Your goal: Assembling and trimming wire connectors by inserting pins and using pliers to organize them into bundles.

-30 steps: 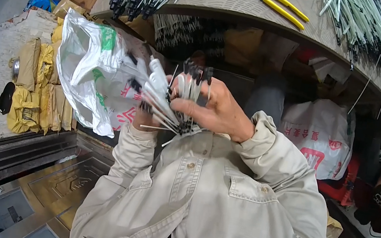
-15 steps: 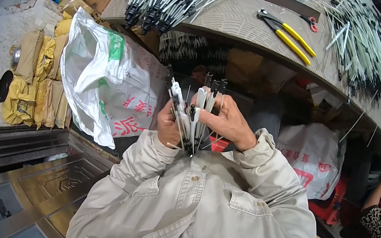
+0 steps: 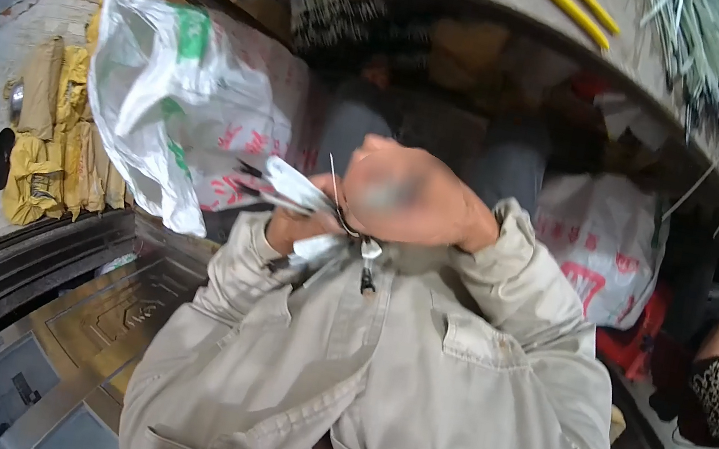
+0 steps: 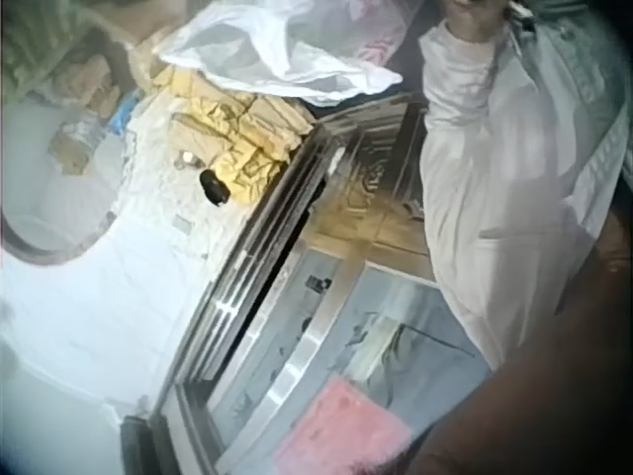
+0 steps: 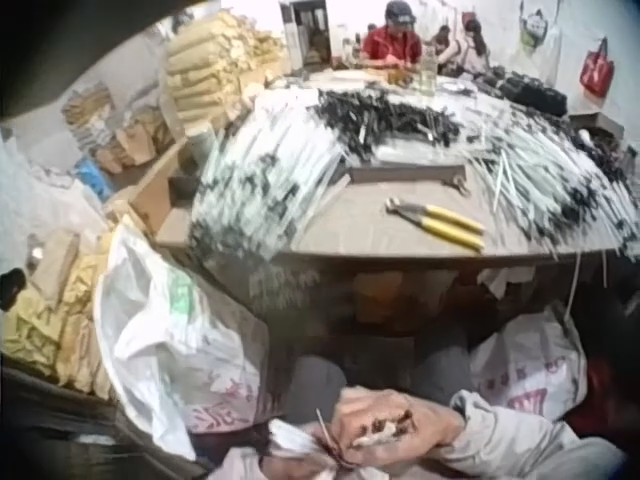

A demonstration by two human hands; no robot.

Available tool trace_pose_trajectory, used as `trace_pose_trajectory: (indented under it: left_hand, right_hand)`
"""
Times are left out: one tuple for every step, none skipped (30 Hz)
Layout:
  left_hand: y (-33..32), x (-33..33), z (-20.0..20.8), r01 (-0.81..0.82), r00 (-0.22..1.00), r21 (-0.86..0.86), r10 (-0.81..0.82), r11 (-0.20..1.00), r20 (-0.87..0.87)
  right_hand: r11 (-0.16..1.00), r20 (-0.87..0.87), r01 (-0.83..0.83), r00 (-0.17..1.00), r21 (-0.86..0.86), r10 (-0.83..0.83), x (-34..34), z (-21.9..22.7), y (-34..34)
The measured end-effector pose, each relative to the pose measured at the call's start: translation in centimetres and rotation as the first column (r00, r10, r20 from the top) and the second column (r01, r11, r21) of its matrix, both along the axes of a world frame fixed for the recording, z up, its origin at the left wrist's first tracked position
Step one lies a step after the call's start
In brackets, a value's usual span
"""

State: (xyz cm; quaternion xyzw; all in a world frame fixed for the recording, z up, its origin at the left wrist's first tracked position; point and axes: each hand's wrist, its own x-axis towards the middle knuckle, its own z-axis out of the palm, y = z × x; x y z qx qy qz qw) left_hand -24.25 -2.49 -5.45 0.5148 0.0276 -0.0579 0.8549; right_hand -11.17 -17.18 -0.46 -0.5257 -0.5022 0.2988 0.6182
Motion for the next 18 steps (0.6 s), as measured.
trace_pose_trajectory:
  left_hand:
    - [0.0, 0.0, 0.5, 0.025, 1.000, 0.055, -0.026, 0.998, 0.011]
    - [0.2, 0.3, 0.7, 0.050, 0.998, 0.111, -0.053, 0.993, 0.029]
    - [0.0, 0.1, 0.3, 0.048, 0.998, 0.091, -0.052, 0.995, 0.035]
    - [0.0, 0.4, 0.0, 0.048, 0.997, 0.079, -0.052, 0.996, 0.052]
    - [-0.2, 0.6, 0.0, 0.037, 0.996, 0.070, -0.042, 0.997, 0.074]
    - [-0.4, 0.5, -0.1, 0.043, 0.996, 0.063, -0.048, 0.997, 0.069]
    - [-0.4, 0.5, -0.2, 0.042, 0.998, 0.046, -0.044, 0.998, 0.035]
    - [-0.4, 0.5, -0.1, 0.040, 0.999, 0.031, -0.040, 0.999, 0.003]
    - [-0.3, 0.7, 0.4, 0.055, 0.998, 0.089, -0.057, 0.994, 0.018]
    - [-0.5, 0.5, 0.6, 0.057, 0.998, 0.088, -0.059, 0.994, 0.014]
    - [-0.7, 0.3, 0.8, 0.015, 1.000, 0.047, -0.014, 0.999, -0.019]
    - [-0.8, 0.1, 0.9, -0.028, 0.998, 0.008, 0.029, 1.000, -0.052]
    - [-0.5, 0.0, 0.4, -0.067, 0.997, 0.085, 0.069, 0.994, -0.018]
    - [-0.3, -0.1, 0.4, -0.065, 0.996, 0.055, 0.068, 0.996, -0.051]
    - [-0.2, -0.2, 0.4, -0.064, 0.994, 0.025, 0.066, 0.998, -0.084]
    - [-0.3, -0.3, 0.2, -0.084, 0.996, -0.020, 0.083, 0.996, -0.043]
    - [-0.1, -0.3, 0.4, -0.061, 0.998, 0.035, 0.061, 0.998, -0.007]
    - [0.1, -0.2, 0.8, -0.040, 0.999, 0.090, 0.038, 0.995, 0.028]
  right_hand:
    - [1.000, -0.009, 0.009, 1.000, 0.011, -0.008, -0.4, -0.2, -0.2]
    - [1.000, -0.010, 0.017, 1.000, 0.025, -0.017, -0.5, -0.5, -0.2]
    - [1.000, -0.031, 0.015, 0.999, 0.017, -0.014, -0.8, -0.5, -0.4]
    - [1.000, -0.041, 0.024, 0.999, 0.008, -0.023, -0.8, -0.5, -0.5]
    - [1.000, -0.015, 0.019, 1.000, 0.022, -0.019, -0.8, -0.5, -0.6]
    - [0.999, 0.013, 0.013, 1.000, 0.037, -0.014, -0.9, -0.5, -0.7]
    - [0.999, 0.026, 0.048, 0.999, 0.016, -0.048, -1.2, -0.7, -0.8]
    - [0.999, 0.023, 0.052, 0.998, 0.015, -0.052, -1.4, -0.7, -0.9]
    - [0.997, 0.051, 0.075, 0.996, 0.019, -0.076, -1.5, -0.7, -0.9]
    - [0.995, 0.077, 0.097, 0.992, 0.023, -0.099, -1.7, -0.7, -1.0]
    - [0.995, 0.074, 0.099, 0.992, 0.022, -0.100, -1.8, -0.7, -1.1]
    - [0.994, 0.063, 0.107, 0.992, -0.020, -0.106, -1.8, -0.6, -1.2]
    - [0.991, 0.054, 0.116, 0.992, -0.062, -0.113, -1.8, -0.5, -1.4]
    - [0.991, 0.053, 0.119, 0.992, -0.062, -0.115, -2.0, -0.5, -1.6]
    - [0.981, 0.029, 0.178, 0.984, -0.081, -0.177, -2.2, -0.7, -2.0]
    - [0.967, 0.005, 0.235, 0.972, -0.100, -0.236, -2.3, -0.9, -2.1]
    - [0.979, -0.001, 0.182, 0.983, -0.090, -0.183, -2.3, -0.8, -2.2]
    - [0.979, -0.005, 0.182, 0.983, -0.091, -0.183, -2.2, -0.7, -2.1]
